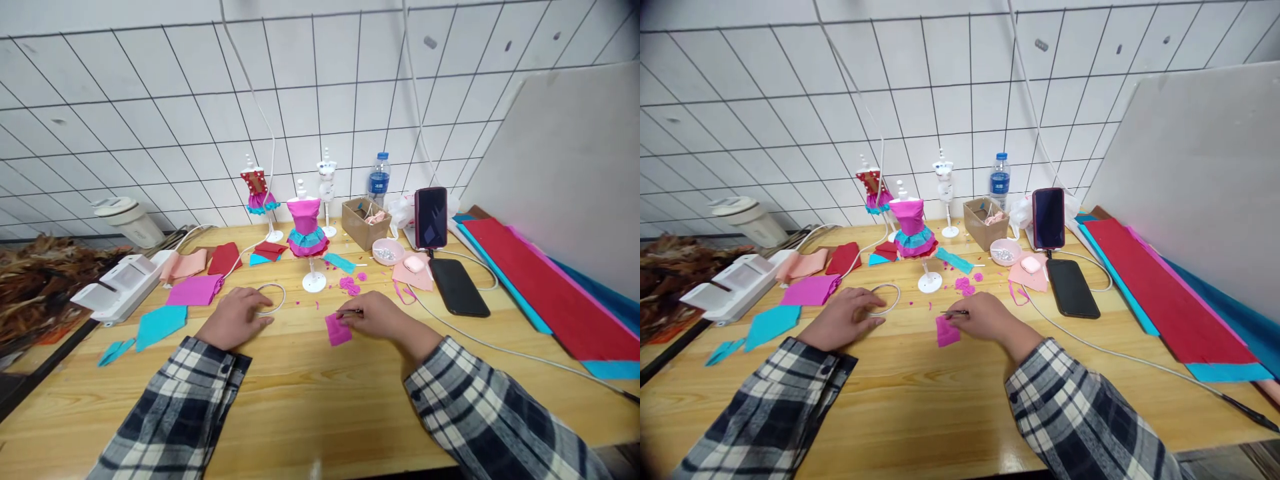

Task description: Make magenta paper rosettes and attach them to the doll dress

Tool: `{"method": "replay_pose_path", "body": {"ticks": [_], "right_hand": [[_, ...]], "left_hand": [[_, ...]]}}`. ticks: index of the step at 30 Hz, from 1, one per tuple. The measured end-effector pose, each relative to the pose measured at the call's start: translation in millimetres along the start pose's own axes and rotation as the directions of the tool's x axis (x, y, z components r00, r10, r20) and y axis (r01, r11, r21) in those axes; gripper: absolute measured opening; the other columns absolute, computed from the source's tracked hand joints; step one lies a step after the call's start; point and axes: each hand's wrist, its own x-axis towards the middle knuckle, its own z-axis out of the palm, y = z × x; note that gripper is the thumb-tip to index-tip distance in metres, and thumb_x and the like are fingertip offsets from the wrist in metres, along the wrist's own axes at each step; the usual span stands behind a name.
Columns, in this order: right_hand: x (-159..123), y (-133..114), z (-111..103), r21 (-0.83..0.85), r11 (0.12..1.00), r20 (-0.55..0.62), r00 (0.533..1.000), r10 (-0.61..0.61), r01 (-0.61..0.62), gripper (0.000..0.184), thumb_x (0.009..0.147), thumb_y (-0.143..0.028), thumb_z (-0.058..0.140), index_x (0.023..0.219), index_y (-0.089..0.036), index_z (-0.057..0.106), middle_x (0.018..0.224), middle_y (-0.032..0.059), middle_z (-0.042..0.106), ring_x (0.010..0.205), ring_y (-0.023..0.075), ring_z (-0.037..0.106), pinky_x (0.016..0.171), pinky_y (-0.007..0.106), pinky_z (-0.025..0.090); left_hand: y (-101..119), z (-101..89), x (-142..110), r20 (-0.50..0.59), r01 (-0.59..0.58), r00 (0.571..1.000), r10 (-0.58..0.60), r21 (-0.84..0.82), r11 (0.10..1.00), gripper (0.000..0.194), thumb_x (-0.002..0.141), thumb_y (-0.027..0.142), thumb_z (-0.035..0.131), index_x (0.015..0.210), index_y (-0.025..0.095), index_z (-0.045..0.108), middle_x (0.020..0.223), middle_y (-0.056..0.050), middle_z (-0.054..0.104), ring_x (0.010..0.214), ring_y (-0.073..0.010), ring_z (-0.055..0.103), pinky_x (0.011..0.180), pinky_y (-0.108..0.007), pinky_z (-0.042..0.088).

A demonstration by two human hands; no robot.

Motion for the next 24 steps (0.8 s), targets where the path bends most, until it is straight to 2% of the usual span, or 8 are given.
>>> {"method": "replay_pose_path", "body": {"ticks": [4, 6, 8, 11, 14, 19, 21, 24], "right_hand": [[0.3, -6.2, 5.0, -0.099, 0.993, 0.014, 0.998, 0.058, -0.057, 0.029, 0.083, -0.037, 0.059, 0.109, -0.035, 0.070, 0.106, -0.0019, 0.074, 0.093, 0.0206, 0.068, 0.072, 0.029, 0.045], [0.4, -7.3, 3.0, -0.080, 0.993, -0.015, 0.996, 0.087, -0.088, 0.031, 0.084, -0.039, 0.058, 0.112, -0.033, 0.068, 0.108, -0.0009, 0.073, 0.091, 0.0198, 0.067, 0.074, 0.029, 0.046], [-1.0, -8.8, -1.6, -0.062, 0.990, -0.058, 0.991, 0.120, -0.123, 0.032, 0.086, -0.043, 0.056, 0.113, -0.030, 0.066, 0.107, 0.0007, 0.073, 0.087, 0.0188, 0.067, 0.073, 0.028, 0.045], [-6.9, -11.6, -9.6, -0.103, 0.977, -0.090, 0.980, 0.179, -0.188, 0.036, 0.087, -0.048, 0.052, 0.113, -0.025, 0.060, 0.107, 0.0048, 0.071, 0.088, 0.0205, 0.065, 0.070, 0.028, 0.042], [-13.5, -13.9, -14.2, -0.180, 0.956, -0.035, 0.973, 0.227, -0.230, 0.029, 0.092, -0.044, 0.045, 0.108, -0.022, 0.056, 0.103, 0.0072, 0.070, 0.084, 0.0210, 0.064, 0.064, 0.028, 0.038], [-13.3, -18.9, -8.0, -0.198, 0.976, -0.042, 0.995, 0.086, -0.093, 0.020, 0.091, -0.036, 0.051, 0.105, -0.023, 0.058, 0.101, 0.0047, 0.068, 0.087, 0.0197, 0.061, 0.068, 0.028, 0.038], [-10.7, -20.9, -2.4, -0.218, 0.975, -0.051, 0.998, 0.024, -0.035, 0.022, 0.089, -0.029, 0.053, 0.110, -0.023, 0.059, 0.104, 0.0056, 0.066, 0.093, 0.0202, 0.060, 0.073, 0.029, 0.040], [-8.0, -21.6, 3.7, -0.280, 0.960, -0.035, 0.999, -0.009, -0.001, 0.029, 0.089, -0.019, 0.050, 0.116, -0.025, 0.061, 0.104, 0.0066, 0.064, 0.096, 0.0202, 0.059, 0.075, 0.030, 0.041]], "left_hand": [[-8.3, 9.5, 0.1, 0.082, 0.067, 0.995, -0.064, -0.032, 0.997, 0.017, 0.083, 0.034, 0.056, 0.085, 0.021, 0.066, 0.089, -0.005, 0.068, 0.087, -0.0225, 0.059, 0.081, -0.035, 0.043], [1.1, 14.3, 2.8, 0.063, 0.095, 0.994, -0.090, -0.065, 0.993, 0.017, 0.084, 0.034, 0.053, 0.082, 0.020, 0.063, 0.087, -0.006, 0.068, 0.086, -0.0233, 0.059, 0.080, -0.035, 0.043], [15.6, 17.9, 4.5, 0.016, 0.162, 0.987, -0.162, -0.186, 0.969, 0.021, 0.088, 0.038, 0.048, 0.085, 0.020, 0.058, 0.086, -0.006, 0.068, 0.084, -0.0228, 0.061, 0.078, -0.034, 0.044], [38.7, 22.8, 4.7, -0.002, 0.216, 0.969, -0.249, -0.488, 0.846, 0.022, 0.094, 0.040, 0.038, 0.096, 0.021, 0.049, 0.087, -0.003, 0.072, 0.079, -0.0188, 0.064, 0.078, -0.032, 0.046], [54.4, 27.4, 4.6, 0.000, 0.219, 0.957, -0.289, -0.650, 0.727, 0.030, 0.093, 0.043, 0.040, 0.107, 0.019, 0.048, 0.082, -0.004, 0.074, 0.079, -0.0186, 0.066, 0.085, -0.035, 0.047], [62.2, 30.5, 5.0, 0.098, 0.241, 0.957, -0.272, -0.790, 0.564, 0.037, 0.092, 0.045, 0.044, 0.104, 0.013, 0.058, 0.095, -0.012, 0.074, 0.093, -0.0217, 0.067, 0.094, -0.040, 0.044], [64.5, 30.7, 4.2, 0.093, 0.223, 0.959, -0.269, -0.831, 0.509, 0.036, 0.092, 0.044, 0.045, 0.104, 0.012, 0.058, 0.094, -0.012, 0.073, 0.090, -0.0213, 0.068, 0.091, -0.040, 0.047], [69.8, 30.9, 2.4, 0.046, 0.160, 0.970, -0.239, -0.860, 0.485, 0.037, 0.092, 0.041, 0.048, 0.113, 0.012, 0.055, 0.092, -0.011, 0.071, 0.088, -0.0201, 0.067, 0.089, -0.038, 0.048]]}}
